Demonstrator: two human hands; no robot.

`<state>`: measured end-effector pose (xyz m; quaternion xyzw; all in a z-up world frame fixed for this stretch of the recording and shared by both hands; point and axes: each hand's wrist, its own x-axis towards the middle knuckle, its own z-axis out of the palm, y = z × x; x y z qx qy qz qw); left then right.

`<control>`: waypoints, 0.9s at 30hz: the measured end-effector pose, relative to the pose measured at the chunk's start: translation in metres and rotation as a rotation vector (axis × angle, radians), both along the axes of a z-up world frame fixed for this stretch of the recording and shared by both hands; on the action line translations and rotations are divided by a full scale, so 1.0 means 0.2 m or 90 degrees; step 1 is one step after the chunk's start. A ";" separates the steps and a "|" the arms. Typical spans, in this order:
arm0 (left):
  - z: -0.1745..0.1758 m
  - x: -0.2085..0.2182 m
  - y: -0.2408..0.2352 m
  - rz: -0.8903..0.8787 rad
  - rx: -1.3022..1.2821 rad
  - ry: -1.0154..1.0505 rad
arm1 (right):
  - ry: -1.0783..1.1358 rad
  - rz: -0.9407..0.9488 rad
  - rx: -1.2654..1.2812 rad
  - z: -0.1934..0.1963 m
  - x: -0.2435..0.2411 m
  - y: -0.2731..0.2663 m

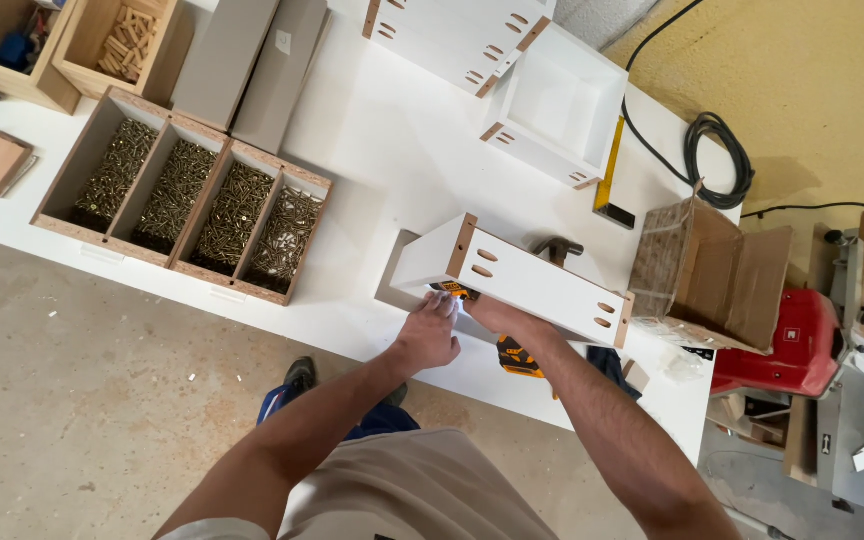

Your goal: Assembling wooden drawer units using a power drill and screws on a workbench.

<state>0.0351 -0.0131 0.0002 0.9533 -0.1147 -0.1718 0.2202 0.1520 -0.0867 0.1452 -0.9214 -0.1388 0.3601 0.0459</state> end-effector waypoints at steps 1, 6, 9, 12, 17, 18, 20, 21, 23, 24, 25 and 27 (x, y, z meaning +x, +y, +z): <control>0.02 0.00 0.01 -0.001 0.001 -0.001 | 0.000 -0.001 0.002 0.00 -0.01 0.00; -0.12 0.00 -0.06 0.025 0.025 -0.049 | -0.011 -0.017 0.014 0.00 -0.04 -0.05; -0.28 0.01 -0.11 0.044 0.008 -0.060 | -0.150 -0.014 -0.017 -0.23 -0.23 -0.23; -0.16 0.02 -0.06 0.052 -0.065 0.000 | -0.199 -0.115 -0.030 -0.26 -0.54 -0.38; -0.14 0.03 0.03 -0.018 -0.044 -0.034 | -0.178 -0.483 0.141 -0.44 -1.12 -0.74; -0.15 0.05 0.04 -0.040 -0.057 -0.044 | -0.163 -0.567 0.209 -0.44 -1.23 -0.80; -0.01 -0.01 0.08 -0.039 0.013 0.003 | -0.159 -0.693 0.258 -0.38 -1.39 -0.86; 0.07 0.01 0.11 -0.010 0.089 0.043 | -0.153 -0.792 0.317 -0.36 -1.43 -0.88; -0.21 -0.02 0.05 0.024 0.130 -0.045 | -0.189 -0.859 0.308 -0.38 -1.47 -1.01; -0.35 -0.03 0.04 0.077 0.163 -0.125 | -0.216 -0.907 0.292 -0.40 -1.50 -1.08; -0.38 -0.03 0.00 0.063 0.168 -0.130 | -0.218 -0.922 0.298 -0.42 -1.48 -1.15; -0.46 -0.04 -0.07 0.134 0.210 -0.220 | -0.296 -0.906 0.265 -0.45 -1.44 -1.32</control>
